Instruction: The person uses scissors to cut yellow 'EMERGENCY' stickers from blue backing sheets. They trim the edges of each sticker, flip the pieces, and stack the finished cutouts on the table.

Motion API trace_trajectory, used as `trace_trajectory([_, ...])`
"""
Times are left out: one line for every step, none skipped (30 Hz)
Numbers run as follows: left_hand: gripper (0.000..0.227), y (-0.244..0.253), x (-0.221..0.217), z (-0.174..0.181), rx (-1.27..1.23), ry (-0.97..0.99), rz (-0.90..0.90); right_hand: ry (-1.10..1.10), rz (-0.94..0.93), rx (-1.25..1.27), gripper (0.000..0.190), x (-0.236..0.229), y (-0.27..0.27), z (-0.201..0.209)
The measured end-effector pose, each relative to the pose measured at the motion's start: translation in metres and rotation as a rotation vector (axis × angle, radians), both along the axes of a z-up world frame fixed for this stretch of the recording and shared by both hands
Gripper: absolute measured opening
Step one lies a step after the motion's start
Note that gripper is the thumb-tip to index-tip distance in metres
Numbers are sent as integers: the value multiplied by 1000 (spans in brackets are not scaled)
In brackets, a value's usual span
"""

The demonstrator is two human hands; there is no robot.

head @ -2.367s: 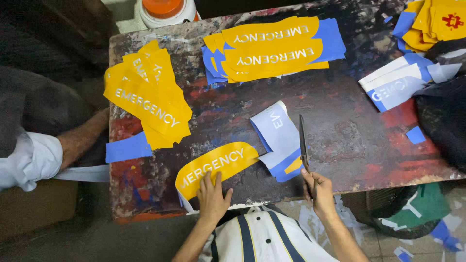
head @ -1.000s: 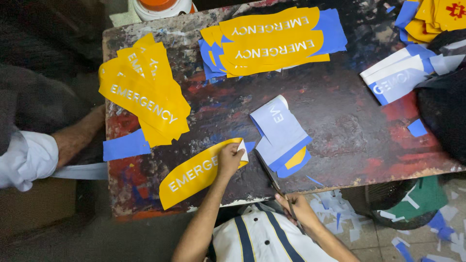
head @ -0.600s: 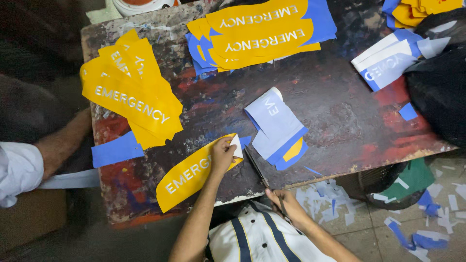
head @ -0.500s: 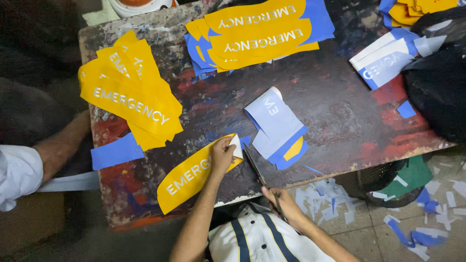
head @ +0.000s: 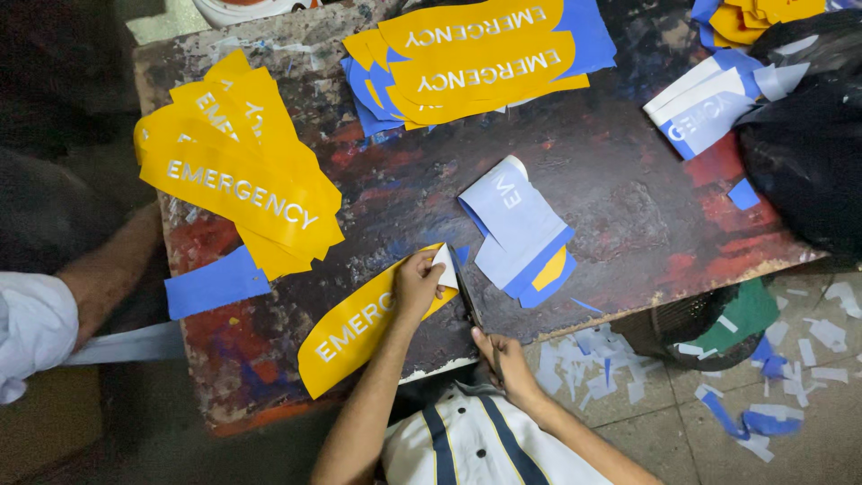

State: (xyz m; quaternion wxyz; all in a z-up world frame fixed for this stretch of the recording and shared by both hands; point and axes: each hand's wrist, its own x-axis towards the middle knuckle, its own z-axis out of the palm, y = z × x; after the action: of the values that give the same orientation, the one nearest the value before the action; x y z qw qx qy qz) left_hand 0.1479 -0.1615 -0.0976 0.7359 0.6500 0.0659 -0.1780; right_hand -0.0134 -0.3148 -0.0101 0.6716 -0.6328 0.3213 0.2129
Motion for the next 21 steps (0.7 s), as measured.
trace_trajectory([29,0,-1,-1,-5,-2,0,0,-1,-9,55,-1,1,-1])
trace_trajectory([29,0,-1,-3,-11,-4,1,0,-1,-18,55,-1,2,-1])
trace_trajectory([28,1,-2,-5,-16,-8,1,-1,-3,-26,54,-2,3,-2])
trace_trajectory([28,1,-1,-6,-10,-10,-4,1,-1,-37,54,-1,4,-3])
trace_trajectory([28,2,-1,-8,-3,-10,-9,5,1,-46,54,-1,4,-4])
trace_trajectory([28,2,-2,-10,3,-10,-13,10,3,-56,54,0,4,-5])
trace_trajectory([28,2,-2,-12,-3,-16,-12,5,8,-57,54,-1,4,-5])
trace_trajectory([27,2,-2,-13,-9,-22,-12,-1,12,-58,53,-1,3,-5])
trace_trajectory([27,2,-2,-13,-15,-28,-12,-6,17,-58,53,-1,3,-6])
trace_trajectory([27,0,-1,-12,-15,-30,-14,4,11,-53,52,-1,2,-6])
trace_trajectory([26,0,0,-10,-13,-33,-15,14,6,-45,51,-1,2,-6])
trace_trajectory([26,0,0,-5,-12,-36,-17,24,1,-38,50,-1,2,-6])
trace_trajectory([27,1,-1,1,-57,-41,-27,46,-24,7,50,-2,0,-6])
trace_trajectory([28,3,-3,10,-103,-46,-37,68,-49,52,49,-4,-3,-5])
trace_trajectory([30,5,-2,21,-148,-53,-45,87,-71,97,49,-3,-8,-4])
trace_trajectory([30,13,-5,35,32,-182,-27,72,-71,99,49,-5,-15,-2])
trace_trajectory([30,27,-12,49,214,-309,-6,56,-70,103,49,-9,-24,1])
trace_trajectory([31,42,-19,64,398,-433,16,40,-69,106,49,-11,-33,2])
trace_trajectory([38,58,-28,78,751,-599,23,18,-72,93,49,-13,-41,2])
trace_trajectory([46,73,-34,91,1106,-758,26,-5,-76,79,49,-15,-50,3])
trace_trajectory([56,84,-38,103,1196,-670,7,-31,-81,66,50,-14,-58,3])
